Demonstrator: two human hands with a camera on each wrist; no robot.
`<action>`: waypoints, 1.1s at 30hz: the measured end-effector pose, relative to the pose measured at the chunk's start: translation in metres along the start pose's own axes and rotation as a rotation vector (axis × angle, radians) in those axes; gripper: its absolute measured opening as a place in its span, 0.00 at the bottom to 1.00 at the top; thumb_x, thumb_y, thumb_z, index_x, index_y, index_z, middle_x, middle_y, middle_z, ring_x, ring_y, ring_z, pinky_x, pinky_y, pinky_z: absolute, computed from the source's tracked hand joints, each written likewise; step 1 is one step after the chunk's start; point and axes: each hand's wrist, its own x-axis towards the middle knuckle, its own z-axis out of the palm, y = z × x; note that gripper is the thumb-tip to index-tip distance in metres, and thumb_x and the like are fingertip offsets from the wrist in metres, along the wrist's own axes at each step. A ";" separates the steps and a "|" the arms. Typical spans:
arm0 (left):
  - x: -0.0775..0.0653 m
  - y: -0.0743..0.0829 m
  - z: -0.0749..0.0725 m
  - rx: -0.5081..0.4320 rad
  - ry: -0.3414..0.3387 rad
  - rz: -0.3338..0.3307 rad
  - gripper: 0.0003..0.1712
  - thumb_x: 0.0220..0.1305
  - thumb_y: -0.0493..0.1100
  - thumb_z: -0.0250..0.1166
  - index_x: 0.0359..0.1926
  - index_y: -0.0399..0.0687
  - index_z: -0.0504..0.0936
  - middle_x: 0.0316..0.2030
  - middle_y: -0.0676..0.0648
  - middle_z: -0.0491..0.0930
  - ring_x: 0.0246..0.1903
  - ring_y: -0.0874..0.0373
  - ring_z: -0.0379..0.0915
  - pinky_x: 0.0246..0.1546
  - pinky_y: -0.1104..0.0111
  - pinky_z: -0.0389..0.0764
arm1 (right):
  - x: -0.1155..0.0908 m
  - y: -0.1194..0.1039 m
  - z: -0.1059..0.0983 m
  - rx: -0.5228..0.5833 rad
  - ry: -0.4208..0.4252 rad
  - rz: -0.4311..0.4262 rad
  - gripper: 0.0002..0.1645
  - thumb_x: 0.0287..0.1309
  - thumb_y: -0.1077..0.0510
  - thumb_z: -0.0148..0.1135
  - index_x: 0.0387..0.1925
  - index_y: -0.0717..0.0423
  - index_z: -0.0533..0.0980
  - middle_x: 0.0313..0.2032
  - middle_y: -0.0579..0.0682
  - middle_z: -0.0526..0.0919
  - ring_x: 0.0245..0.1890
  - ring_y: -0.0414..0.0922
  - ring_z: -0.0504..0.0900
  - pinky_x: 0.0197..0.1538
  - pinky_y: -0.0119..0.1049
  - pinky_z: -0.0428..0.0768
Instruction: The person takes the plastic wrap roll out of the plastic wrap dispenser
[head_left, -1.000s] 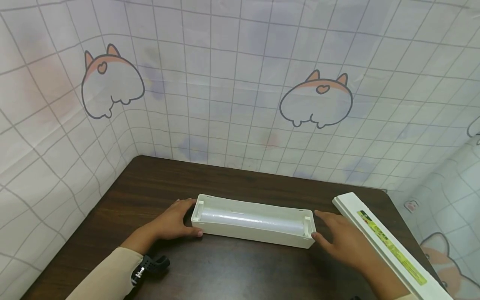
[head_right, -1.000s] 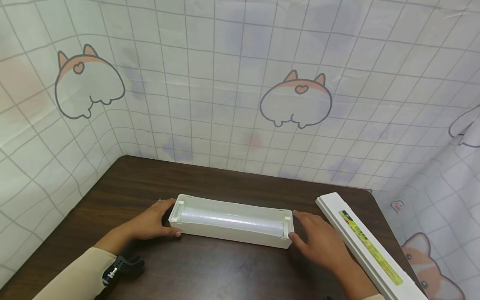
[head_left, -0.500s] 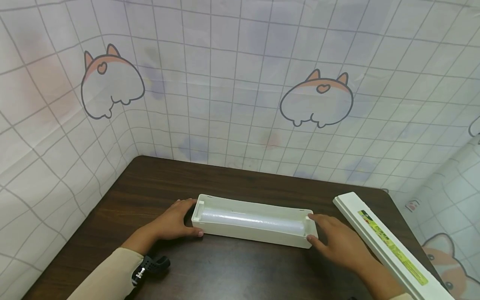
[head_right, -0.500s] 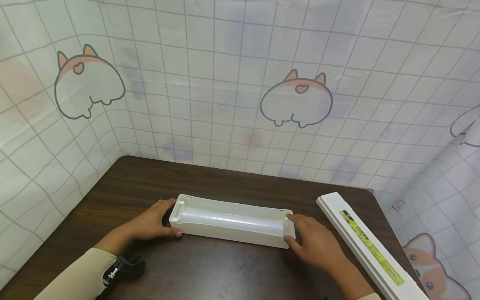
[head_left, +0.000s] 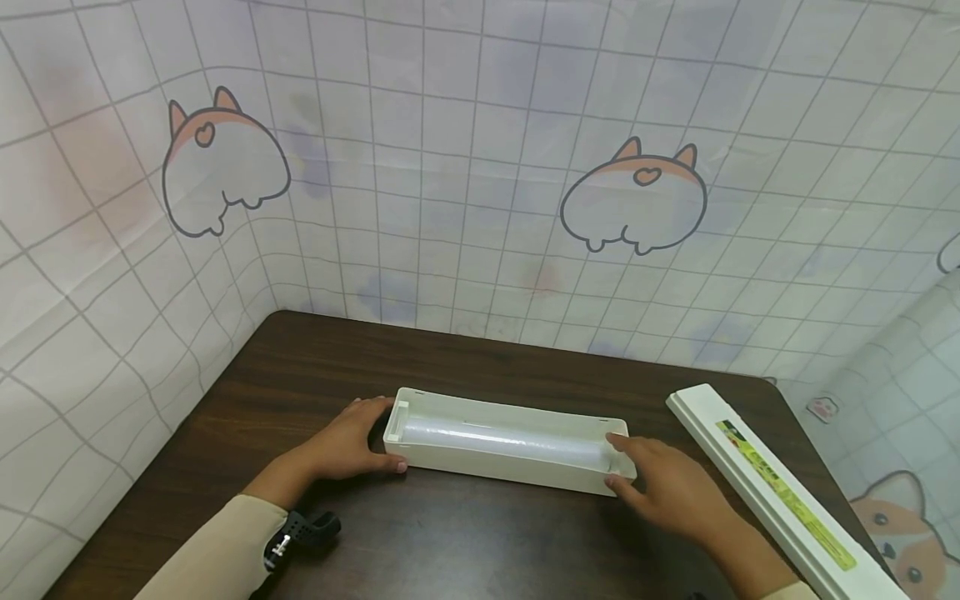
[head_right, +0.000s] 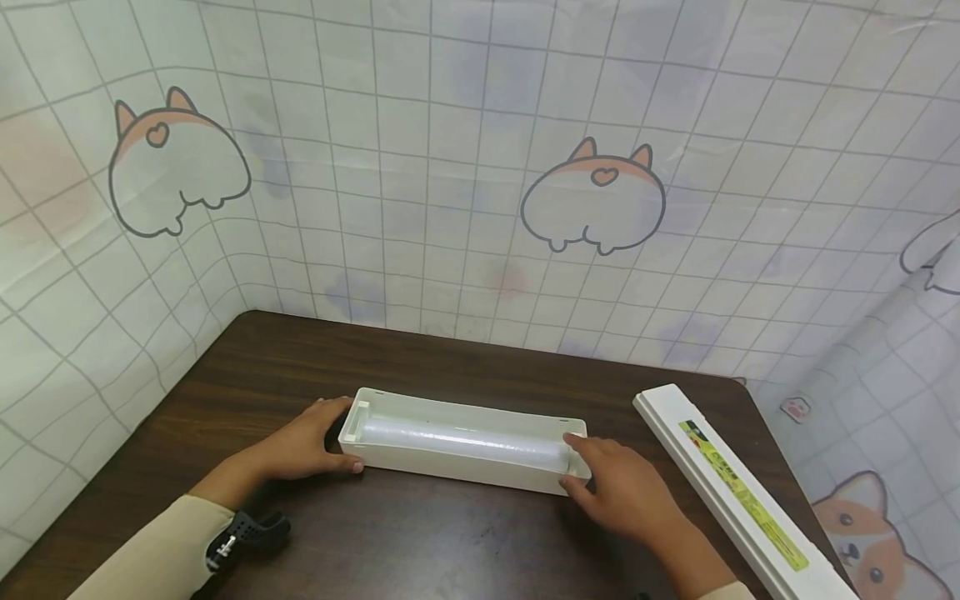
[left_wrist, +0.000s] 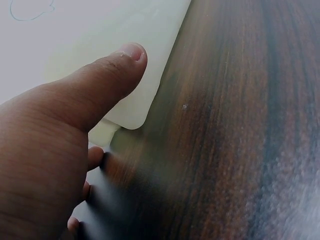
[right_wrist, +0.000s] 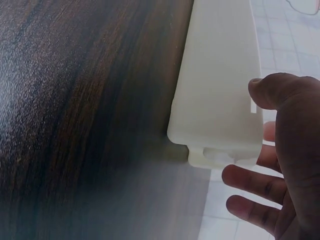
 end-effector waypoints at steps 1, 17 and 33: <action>0.000 0.000 0.000 0.000 0.000 0.000 0.62 0.49 0.71 0.76 0.74 0.38 0.64 0.69 0.37 0.69 0.72 0.38 0.59 0.74 0.41 0.47 | 0.000 0.000 0.001 -0.003 -0.003 0.000 0.38 0.60 0.40 0.72 0.66 0.52 0.76 0.55 0.57 0.84 0.52 0.57 0.84 0.49 0.57 0.83; 0.001 0.000 0.000 0.004 -0.004 -0.007 0.62 0.49 0.71 0.76 0.74 0.38 0.64 0.69 0.37 0.68 0.72 0.38 0.59 0.75 0.42 0.47 | 0.007 -0.008 0.003 -0.045 -0.019 0.000 0.38 0.62 0.34 0.67 0.64 0.52 0.77 0.53 0.57 0.86 0.48 0.59 0.86 0.49 0.58 0.82; 0.000 0.001 0.000 0.006 -0.003 -0.013 0.62 0.49 0.71 0.76 0.74 0.38 0.64 0.70 0.37 0.68 0.72 0.37 0.59 0.74 0.41 0.47 | 0.012 -0.006 0.017 -0.098 0.010 -0.027 0.40 0.66 0.28 0.59 0.65 0.51 0.77 0.46 0.49 0.87 0.49 0.50 0.78 0.57 0.52 0.72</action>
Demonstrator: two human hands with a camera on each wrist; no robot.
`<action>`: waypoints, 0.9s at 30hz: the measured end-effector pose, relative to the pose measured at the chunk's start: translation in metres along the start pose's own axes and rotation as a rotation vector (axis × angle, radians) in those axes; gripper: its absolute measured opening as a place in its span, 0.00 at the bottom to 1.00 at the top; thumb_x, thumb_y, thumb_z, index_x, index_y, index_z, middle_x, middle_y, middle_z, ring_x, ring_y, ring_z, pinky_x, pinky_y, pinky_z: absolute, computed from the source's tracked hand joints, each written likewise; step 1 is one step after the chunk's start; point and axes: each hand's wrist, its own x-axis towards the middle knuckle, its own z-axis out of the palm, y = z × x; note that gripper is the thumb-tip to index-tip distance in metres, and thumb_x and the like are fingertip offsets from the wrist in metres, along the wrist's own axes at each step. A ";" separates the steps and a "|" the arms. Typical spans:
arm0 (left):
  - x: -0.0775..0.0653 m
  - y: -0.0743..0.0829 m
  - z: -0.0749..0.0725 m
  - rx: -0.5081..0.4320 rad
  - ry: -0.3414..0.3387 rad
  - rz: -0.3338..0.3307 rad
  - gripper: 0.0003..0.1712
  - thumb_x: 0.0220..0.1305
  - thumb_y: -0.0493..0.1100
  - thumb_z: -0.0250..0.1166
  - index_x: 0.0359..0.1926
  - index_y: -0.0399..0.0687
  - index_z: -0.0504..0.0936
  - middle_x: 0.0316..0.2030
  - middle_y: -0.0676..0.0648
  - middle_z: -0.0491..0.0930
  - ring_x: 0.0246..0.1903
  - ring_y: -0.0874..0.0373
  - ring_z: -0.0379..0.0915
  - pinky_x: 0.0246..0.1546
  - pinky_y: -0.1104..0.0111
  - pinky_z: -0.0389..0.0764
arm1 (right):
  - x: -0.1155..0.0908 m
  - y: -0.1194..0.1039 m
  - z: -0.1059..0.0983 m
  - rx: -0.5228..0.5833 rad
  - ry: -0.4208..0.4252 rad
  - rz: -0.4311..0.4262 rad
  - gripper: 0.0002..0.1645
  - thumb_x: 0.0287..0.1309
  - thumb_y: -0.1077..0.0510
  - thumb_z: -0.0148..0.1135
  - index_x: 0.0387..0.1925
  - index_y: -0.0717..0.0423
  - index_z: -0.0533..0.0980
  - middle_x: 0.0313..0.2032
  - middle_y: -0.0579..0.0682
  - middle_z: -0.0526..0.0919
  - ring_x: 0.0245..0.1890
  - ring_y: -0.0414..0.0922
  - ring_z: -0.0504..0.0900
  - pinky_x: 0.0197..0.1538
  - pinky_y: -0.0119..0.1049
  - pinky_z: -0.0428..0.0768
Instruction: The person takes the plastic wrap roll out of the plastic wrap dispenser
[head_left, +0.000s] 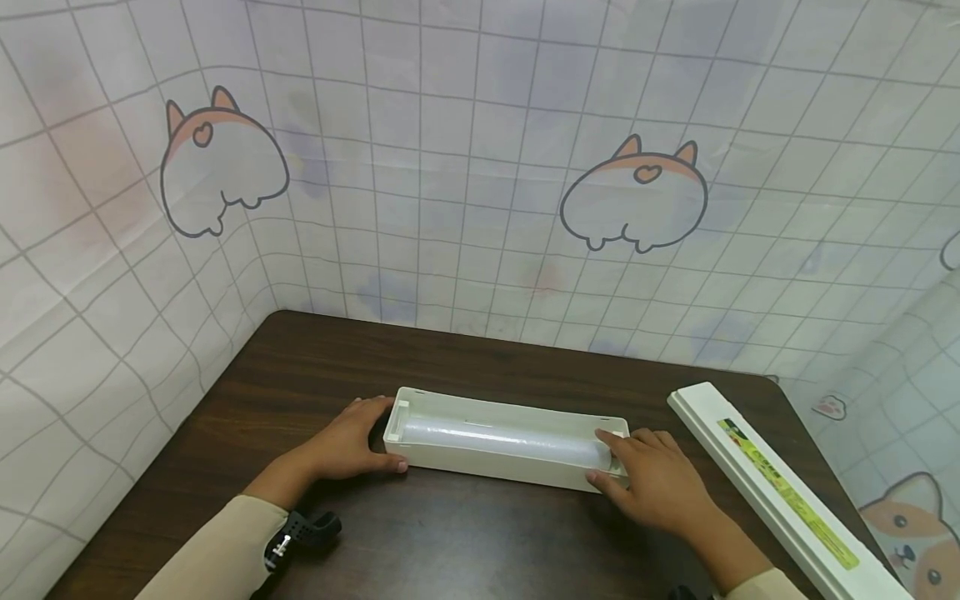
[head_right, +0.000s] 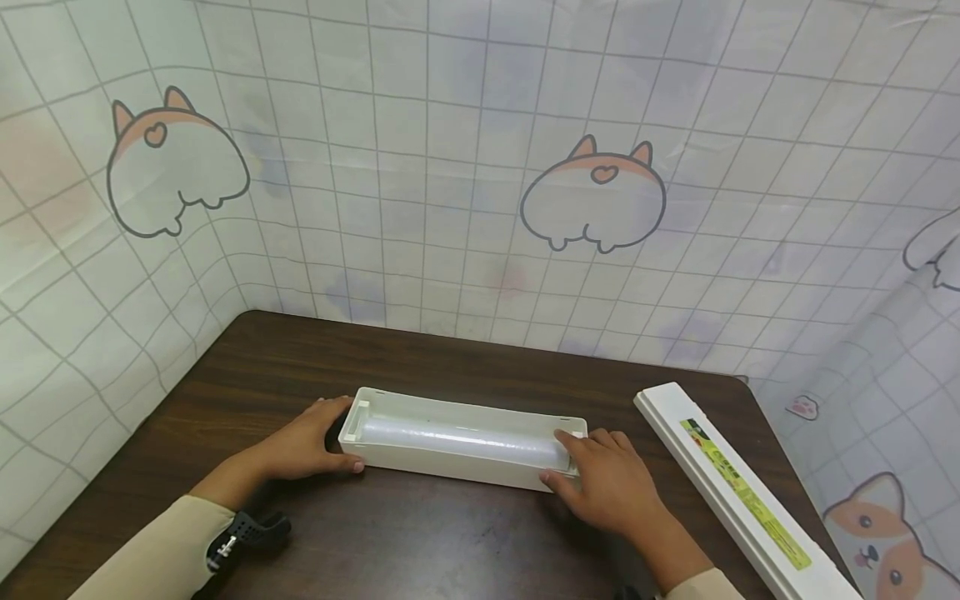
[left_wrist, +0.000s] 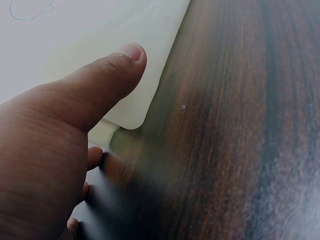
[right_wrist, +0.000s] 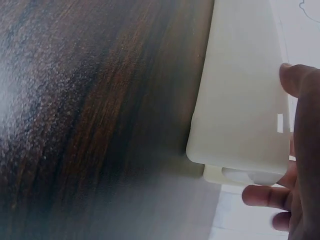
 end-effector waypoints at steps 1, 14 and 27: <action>0.000 0.000 0.000 -0.001 0.000 -0.001 0.62 0.49 0.71 0.76 0.74 0.38 0.64 0.69 0.37 0.68 0.72 0.37 0.59 0.74 0.41 0.47 | 0.000 0.000 0.000 0.000 0.004 0.001 0.40 0.66 0.28 0.58 0.65 0.51 0.78 0.46 0.49 0.87 0.49 0.49 0.77 0.57 0.51 0.70; 0.000 -0.001 0.001 0.000 0.006 0.009 0.62 0.50 0.71 0.76 0.74 0.38 0.64 0.69 0.38 0.69 0.71 0.38 0.60 0.74 0.40 0.47 | 0.004 -0.002 -0.003 0.079 0.094 0.032 0.32 0.66 0.36 0.63 0.64 0.47 0.79 0.32 0.36 0.82 0.44 0.44 0.71 0.50 0.51 0.58; 0.002 -0.001 0.003 -0.012 0.008 0.012 0.62 0.49 0.71 0.76 0.74 0.40 0.65 0.68 0.41 0.70 0.70 0.41 0.62 0.74 0.40 0.47 | 0.013 0.000 -0.008 0.120 0.208 -0.013 0.33 0.53 0.40 0.77 0.58 0.48 0.83 0.26 0.34 0.73 0.40 0.44 0.72 0.46 0.50 0.60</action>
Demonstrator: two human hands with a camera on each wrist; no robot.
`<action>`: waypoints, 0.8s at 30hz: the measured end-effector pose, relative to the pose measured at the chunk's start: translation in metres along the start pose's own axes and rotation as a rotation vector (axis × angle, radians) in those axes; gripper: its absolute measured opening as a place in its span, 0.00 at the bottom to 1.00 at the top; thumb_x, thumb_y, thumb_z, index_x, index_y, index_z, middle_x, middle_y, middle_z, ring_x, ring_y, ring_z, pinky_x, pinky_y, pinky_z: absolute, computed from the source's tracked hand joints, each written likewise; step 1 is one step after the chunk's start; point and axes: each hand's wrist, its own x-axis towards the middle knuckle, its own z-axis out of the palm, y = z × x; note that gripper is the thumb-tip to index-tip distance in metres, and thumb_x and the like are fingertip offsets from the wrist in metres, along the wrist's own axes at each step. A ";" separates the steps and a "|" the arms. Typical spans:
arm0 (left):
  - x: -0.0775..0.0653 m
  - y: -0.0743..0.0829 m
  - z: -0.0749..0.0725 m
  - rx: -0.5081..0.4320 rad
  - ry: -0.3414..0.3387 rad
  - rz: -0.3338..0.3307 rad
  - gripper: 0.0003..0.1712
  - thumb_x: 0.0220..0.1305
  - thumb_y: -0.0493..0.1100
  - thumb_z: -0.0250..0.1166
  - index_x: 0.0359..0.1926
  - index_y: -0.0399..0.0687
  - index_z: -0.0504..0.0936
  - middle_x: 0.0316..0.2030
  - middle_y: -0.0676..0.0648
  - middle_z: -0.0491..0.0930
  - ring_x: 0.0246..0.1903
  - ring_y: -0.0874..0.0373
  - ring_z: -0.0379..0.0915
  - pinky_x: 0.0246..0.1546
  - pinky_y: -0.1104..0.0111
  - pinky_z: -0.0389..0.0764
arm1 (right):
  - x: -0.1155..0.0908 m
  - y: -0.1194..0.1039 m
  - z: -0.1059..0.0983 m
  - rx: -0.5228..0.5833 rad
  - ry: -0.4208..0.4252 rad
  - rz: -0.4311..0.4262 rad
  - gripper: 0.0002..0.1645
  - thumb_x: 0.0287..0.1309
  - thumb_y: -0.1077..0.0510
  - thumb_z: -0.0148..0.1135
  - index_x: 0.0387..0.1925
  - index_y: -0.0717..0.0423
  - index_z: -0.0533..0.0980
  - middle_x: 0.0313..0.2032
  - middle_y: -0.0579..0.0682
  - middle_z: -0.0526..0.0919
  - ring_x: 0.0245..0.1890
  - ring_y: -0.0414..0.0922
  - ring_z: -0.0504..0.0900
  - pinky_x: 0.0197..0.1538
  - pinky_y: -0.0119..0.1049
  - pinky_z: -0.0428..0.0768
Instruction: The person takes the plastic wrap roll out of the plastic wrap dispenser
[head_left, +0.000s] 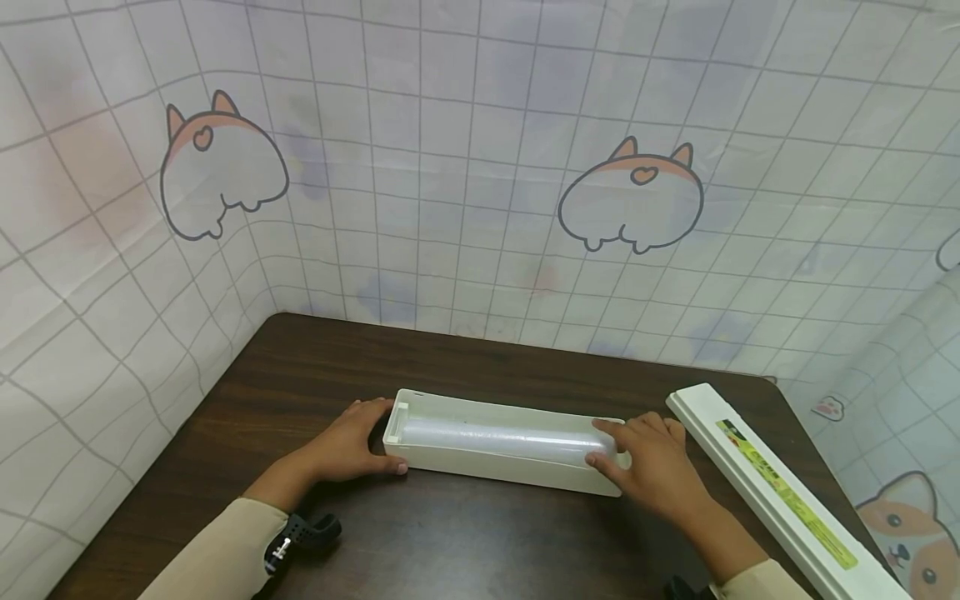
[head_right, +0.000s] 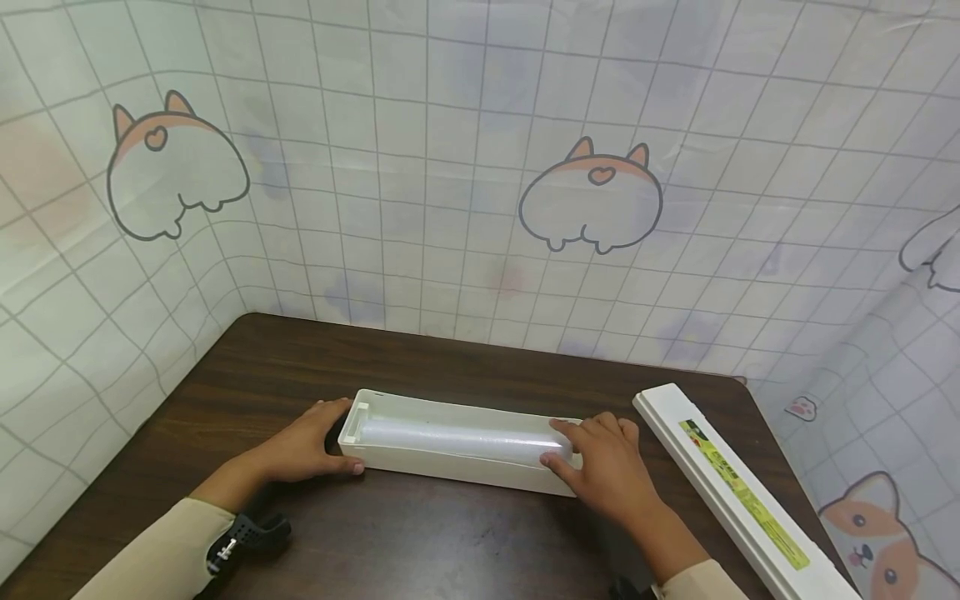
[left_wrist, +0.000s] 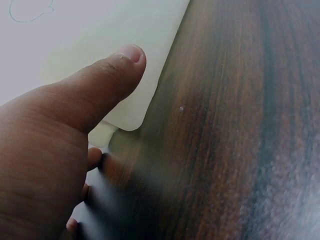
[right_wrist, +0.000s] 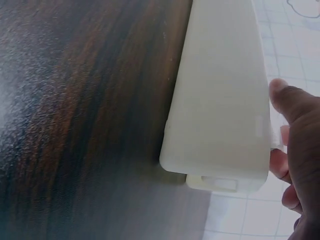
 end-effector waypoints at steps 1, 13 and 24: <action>0.000 0.000 0.000 -0.002 0.001 0.003 0.61 0.49 0.71 0.76 0.74 0.40 0.65 0.68 0.42 0.71 0.70 0.41 0.62 0.74 0.40 0.47 | 0.001 0.000 0.000 0.004 0.004 -0.002 0.34 0.51 0.39 0.78 0.57 0.49 0.84 0.26 0.34 0.73 0.40 0.44 0.72 0.46 0.50 0.60; -0.001 0.000 -0.001 -0.002 0.000 -0.001 0.61 0.50 0.71 0.76 0.74 0.39 0.65 0.68 0.40 0.70 0.71 0.39 0.61 0.74 0.41 0.47 | 0.006 -0.001 -0.002 0.002 0.029 -0.023 0.35 0.41 0.42 0.84 0.52 0.51 0.86 0.26 0.37 0.69 0.35 0.42 0.66 0.43 0.47 0.60; -0.001 0.000 0.000 0.009 -0.001 -0.015 0.63 0.49 0.72 0.76 0.74 0.40 0.64 0.69 0.40 0.70 0.71 0.40 0.60 0.75 0.42 0.47 | 0.009 0.002 -0.001 0.056 -0.023 -0.081 0.30 0.46 0.46 0.82 0.50 0.54 0.83 0.49 0.52 0.77 0.52 0.54 0.72 0.54 0.53 0.74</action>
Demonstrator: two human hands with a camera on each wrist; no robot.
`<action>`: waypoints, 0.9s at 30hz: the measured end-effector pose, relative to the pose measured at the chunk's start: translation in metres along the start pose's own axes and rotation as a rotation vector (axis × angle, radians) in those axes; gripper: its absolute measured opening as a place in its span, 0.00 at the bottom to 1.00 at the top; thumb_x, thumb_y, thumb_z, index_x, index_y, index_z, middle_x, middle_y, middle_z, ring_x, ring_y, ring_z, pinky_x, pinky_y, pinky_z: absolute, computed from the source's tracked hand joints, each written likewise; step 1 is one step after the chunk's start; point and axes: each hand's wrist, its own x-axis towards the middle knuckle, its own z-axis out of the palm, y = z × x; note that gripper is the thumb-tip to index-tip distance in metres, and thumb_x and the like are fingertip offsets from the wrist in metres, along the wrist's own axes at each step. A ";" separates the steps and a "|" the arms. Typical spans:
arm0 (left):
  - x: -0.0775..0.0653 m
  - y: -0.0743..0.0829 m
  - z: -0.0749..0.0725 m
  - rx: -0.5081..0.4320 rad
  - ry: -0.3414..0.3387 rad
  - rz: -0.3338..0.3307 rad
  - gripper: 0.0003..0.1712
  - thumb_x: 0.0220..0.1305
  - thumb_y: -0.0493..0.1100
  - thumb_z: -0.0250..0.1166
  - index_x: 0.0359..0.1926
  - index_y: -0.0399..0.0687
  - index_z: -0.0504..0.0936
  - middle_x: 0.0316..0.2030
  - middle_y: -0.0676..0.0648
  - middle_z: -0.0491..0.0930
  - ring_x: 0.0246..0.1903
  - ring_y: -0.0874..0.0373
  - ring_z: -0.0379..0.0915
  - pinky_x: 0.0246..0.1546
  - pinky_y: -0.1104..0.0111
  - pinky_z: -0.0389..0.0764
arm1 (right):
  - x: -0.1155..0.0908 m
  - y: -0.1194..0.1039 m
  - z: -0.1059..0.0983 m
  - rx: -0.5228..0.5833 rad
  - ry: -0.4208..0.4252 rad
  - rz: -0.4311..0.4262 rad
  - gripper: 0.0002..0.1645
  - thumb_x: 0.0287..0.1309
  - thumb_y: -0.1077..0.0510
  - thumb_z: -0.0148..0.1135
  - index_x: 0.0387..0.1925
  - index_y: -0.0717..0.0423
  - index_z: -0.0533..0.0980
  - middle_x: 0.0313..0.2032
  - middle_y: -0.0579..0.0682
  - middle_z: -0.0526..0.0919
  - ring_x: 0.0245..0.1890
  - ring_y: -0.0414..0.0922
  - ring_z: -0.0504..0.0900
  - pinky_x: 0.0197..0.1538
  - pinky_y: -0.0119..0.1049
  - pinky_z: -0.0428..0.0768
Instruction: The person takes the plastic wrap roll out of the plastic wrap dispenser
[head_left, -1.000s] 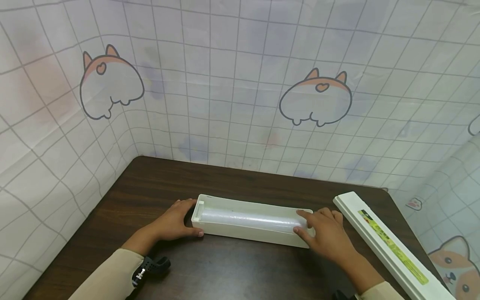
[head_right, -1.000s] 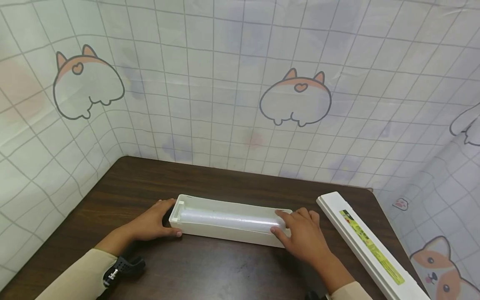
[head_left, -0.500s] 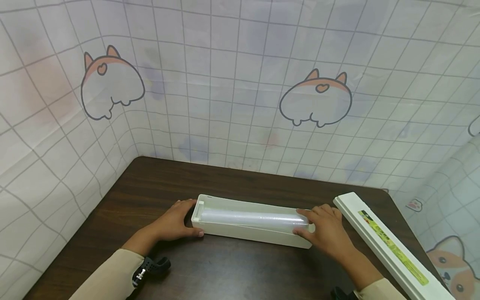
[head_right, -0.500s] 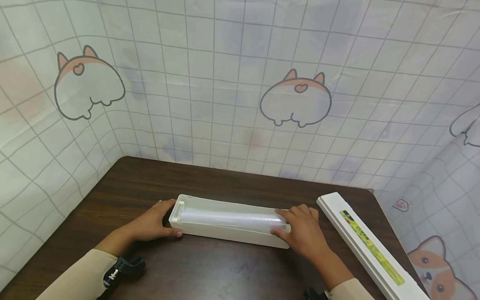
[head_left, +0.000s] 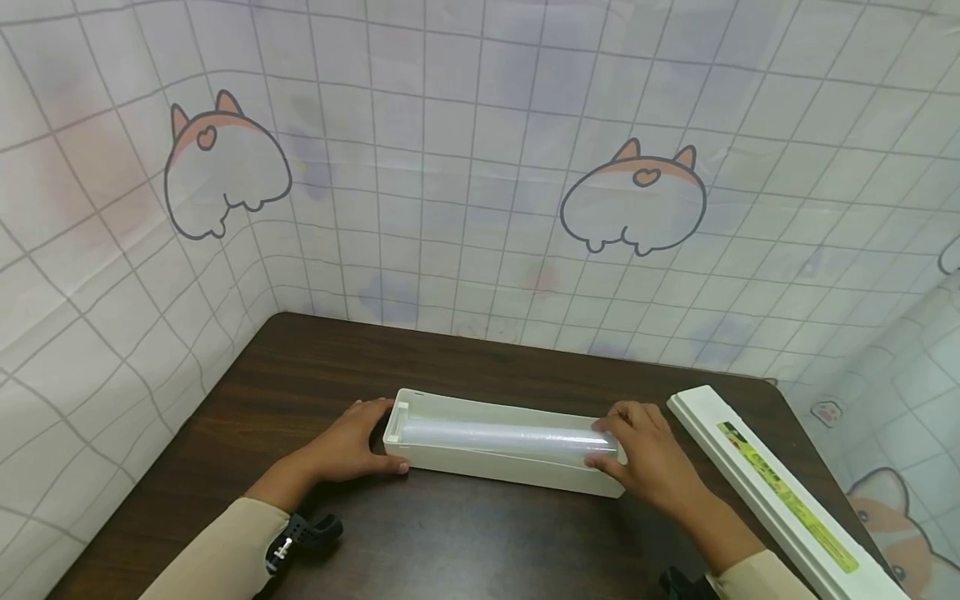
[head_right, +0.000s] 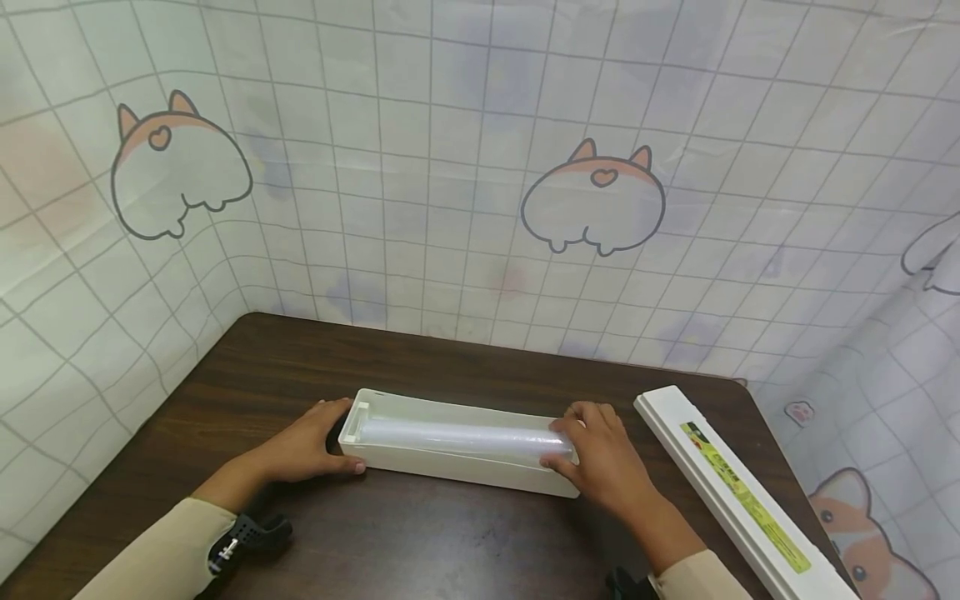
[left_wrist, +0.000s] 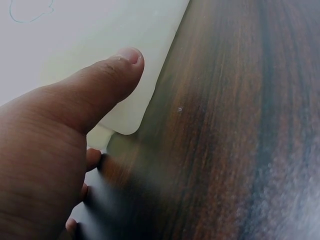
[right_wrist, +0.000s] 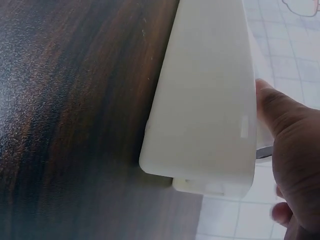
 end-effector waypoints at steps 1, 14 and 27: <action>0.000 0.000 0.000 -0.001 0.000 0.001 0.63 0.49 0.72 0.76 0.74 0.40 0.64 0.69 0.40 0.70 0.71 0.40 0.60 0.75 0.42 0.47 | 0.001 0.000 0.000 0.007 -0.015 0.003 0.30 0.47 0.46 0.82 0.50 0.55 0.83 0.52 0.53 0.78 0.55 0.56 0.73 0.56 0.54 0.76; 0.000 -0.001 -0.002 -0.006 0.007 -0.001 0.63 0.48 0.72 0.76 0.74 0.40 0.64 0.69 0.41 0.70 0.71 0.40 0.60 0.75 0.42 0.46 | 0.012 -0.004 -0.005 0.152 -0.193 0.098 0.28 0.60 0.51 0.75 0.57 0.61 0.78 0.55 0.57 0.83 0.55 0.56 0.82 0.56 0.55 0.80; 0.002 -0.003 0.001 0.001 0.024 0.010 0.63 0.47 0.73 0.76 0.74 0.40 0.65 0.67 0.42 0.72 0.70 0.42 0.63 0.74 0.42 0.48 | 0.030 -0.017 0.006 0.204 -0.214 0.056 0.32 0.58 0.41 0.75 0.57 0.54 0.80 0.52 0.49 0.83 0.45 0.43 0.82 0.46 0.45 0.82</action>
